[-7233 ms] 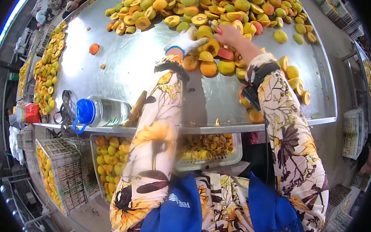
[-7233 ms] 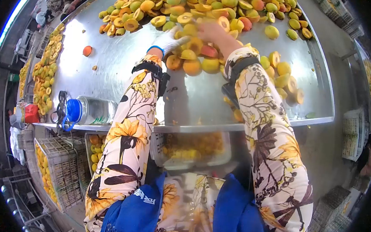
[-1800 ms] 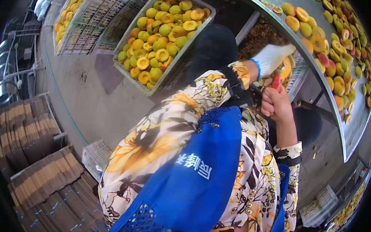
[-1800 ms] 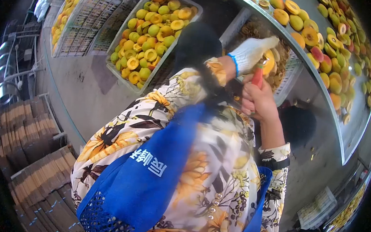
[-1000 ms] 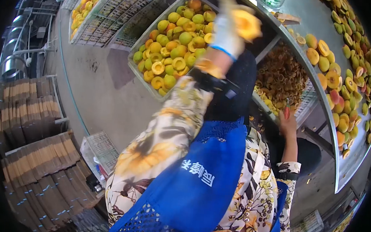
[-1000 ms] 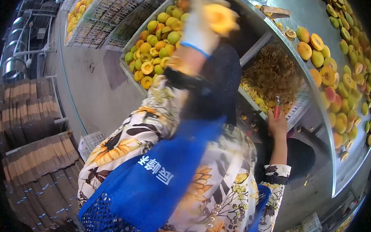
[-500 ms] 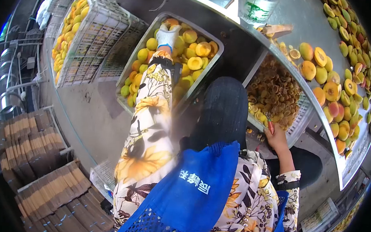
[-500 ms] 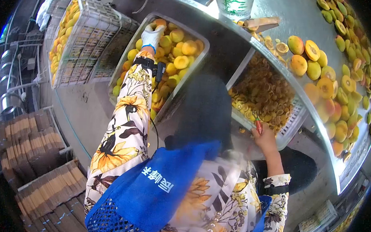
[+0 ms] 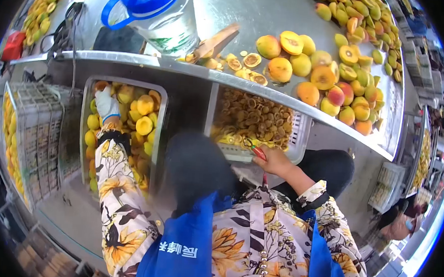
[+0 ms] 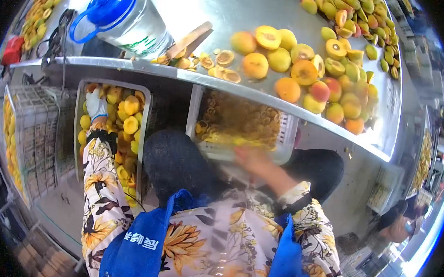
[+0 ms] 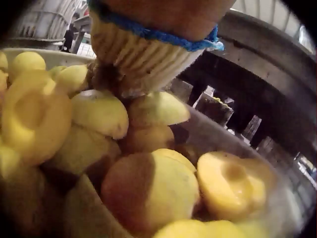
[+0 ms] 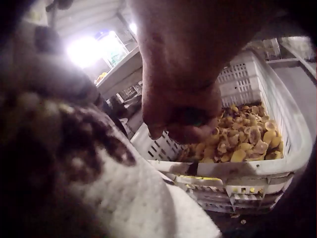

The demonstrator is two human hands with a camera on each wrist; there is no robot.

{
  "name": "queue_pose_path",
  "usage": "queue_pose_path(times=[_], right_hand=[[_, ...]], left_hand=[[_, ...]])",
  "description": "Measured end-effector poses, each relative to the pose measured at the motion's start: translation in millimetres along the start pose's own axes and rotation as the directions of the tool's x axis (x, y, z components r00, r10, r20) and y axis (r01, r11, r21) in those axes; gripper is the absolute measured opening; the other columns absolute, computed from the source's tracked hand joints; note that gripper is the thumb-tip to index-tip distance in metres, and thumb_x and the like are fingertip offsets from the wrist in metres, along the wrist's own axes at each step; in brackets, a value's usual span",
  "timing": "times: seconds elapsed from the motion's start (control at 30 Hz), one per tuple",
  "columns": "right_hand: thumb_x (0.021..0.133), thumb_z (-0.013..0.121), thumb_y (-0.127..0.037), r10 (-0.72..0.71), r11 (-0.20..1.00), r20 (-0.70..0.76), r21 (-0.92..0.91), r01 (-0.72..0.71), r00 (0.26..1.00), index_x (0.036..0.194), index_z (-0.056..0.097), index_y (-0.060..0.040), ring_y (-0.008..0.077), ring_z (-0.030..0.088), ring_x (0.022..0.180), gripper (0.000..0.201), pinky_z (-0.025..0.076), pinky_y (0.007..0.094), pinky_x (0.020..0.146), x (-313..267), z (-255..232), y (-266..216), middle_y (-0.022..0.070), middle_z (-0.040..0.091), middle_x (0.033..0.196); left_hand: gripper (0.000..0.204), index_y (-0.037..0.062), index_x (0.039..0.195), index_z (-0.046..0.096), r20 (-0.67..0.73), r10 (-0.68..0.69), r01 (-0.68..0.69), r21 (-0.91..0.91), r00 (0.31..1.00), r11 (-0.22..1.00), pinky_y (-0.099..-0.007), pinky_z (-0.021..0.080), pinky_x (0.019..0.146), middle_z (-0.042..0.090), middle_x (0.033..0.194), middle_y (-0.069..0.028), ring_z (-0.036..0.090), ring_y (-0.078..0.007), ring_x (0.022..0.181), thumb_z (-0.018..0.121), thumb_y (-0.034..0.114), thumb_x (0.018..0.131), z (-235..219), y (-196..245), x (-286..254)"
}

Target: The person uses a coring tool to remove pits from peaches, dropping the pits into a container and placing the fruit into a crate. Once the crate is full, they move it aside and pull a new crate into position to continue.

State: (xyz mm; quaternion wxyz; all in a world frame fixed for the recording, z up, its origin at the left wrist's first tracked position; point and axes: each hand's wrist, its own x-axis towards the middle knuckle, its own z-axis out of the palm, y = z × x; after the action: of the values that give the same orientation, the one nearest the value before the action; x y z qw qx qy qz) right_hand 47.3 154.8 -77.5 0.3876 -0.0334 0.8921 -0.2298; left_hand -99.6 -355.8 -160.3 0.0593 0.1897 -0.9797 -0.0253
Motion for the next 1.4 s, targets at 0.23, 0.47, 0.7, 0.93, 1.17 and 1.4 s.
queue_pose_path(times=[0.23,0.47,0.7,0.93,1.17,1.4], right_hand=[[0.081,0.059,-0.039,-0.115,0.99,0.008,0.08,0.114,0.993,0.098,0.054,-0.0057,0.0394,0.061,0.077,0.038,0.047,0.0455,0.067,-13,-10,5,0.0208,0.062,0.083],[0.079,0.059,-0.029,-0.121,0.98,-0.192,0.133,0.148,0.974,0.098,0.053,-0.0031,0.0404,0.059,0.077,0.033,0.046,0.0477,0.069,-24,-16,1,0.0229,0.061,0.08],[0.072,0.067,-0.019,-0.151,0.947,-0.431,0.195,0.255,0.89,0.106,0.059,-0.0058,0.0359,0.057,0.094,0.037,0.047,0.0396,0.081,-49,-37,29,0.0183,0.058,0.1],[0.072,0.068,-0.023,-0.221,0.903,-0.64,0.152,0.403,0.736,0.107,0.06,-0.0111,0.0324,0.057,0.096,0.038,0.048,0.0395,0.079,-78,-45,49,0.0144,0.053,0.112],[0.074,0.068,-0.03,0.128,0.865,-0.643,0.445,0.232,0.755,0.112,0.055,-0.0107,0.0362,0.061,0.081,0.044,0.048,0.0391,0.072,-104,-80,49,0.0184,0.063,0.089],[0.076,0.066,-0.041,0.12,0.731,-0.787,0.482,0.483,0.605,0.118,0.05,-0.0015,0.0308,0.059,0.097,0.06,0.045,0.0369,0.083,-73,-110,9,0.0208,0.06,0.105]], left_hand=[[0.025,0.0086,0.089,0.065,0.036,0.155,-0.159,0.159,0.987,0.974,-0.0453,0.051,0.072,0.062,0.09,-0.0213,0.062,-0.0363,0.082,0.061,0.029,0.076,47,-55,-1],[0.026,0.0051,0.082,0.069,-0.257,-0.182,0.097,-0.312,0.949,0.945,-0.0343,0.049,0.067,0.066,0.078,-0.0144,0.064,-0.0253,0.072,0.064,0.03,0.079,-111,62,-42],[0.015,0.0008,0.089,0.065,-0.338,0.515,-0.599,-0.615,0.788,0.513,-0.0273,0.05,0.067,0.064,0.084,-0.0132,0.062,-0.0213,0.071,0.067,0.008,0.075,-240,290,-80],[0.058,0.012,0.115,0.057,0.152,0.826,-0.754,-0.346,0.542,0.558,-0.037,0.047,0.084,0.062,0.099,-0.0169,0.06,-0.0315,0.095,0.066,0.043,0.067,-156,458,-21],[0.073,0.0116,0.128,0.048,0.21,0.734,-0.485,-0.63,0.646,0.606,-0.0345,0.048,0.084,0.058,0.109,-0.0187,0.059,-0.0278,0.095,0.072,0.035,0.063,-163,450,-47],[0.069,0.0168,0.129,0.041,-0.085,0.75,-0.614,-0.637,0.656,0.465,-0.0389,0.049,0.084,0.044,0.116,-0.0213,0.054,-0.0372,0.1,0.069,0.015,0.066,-224,402,-204]])
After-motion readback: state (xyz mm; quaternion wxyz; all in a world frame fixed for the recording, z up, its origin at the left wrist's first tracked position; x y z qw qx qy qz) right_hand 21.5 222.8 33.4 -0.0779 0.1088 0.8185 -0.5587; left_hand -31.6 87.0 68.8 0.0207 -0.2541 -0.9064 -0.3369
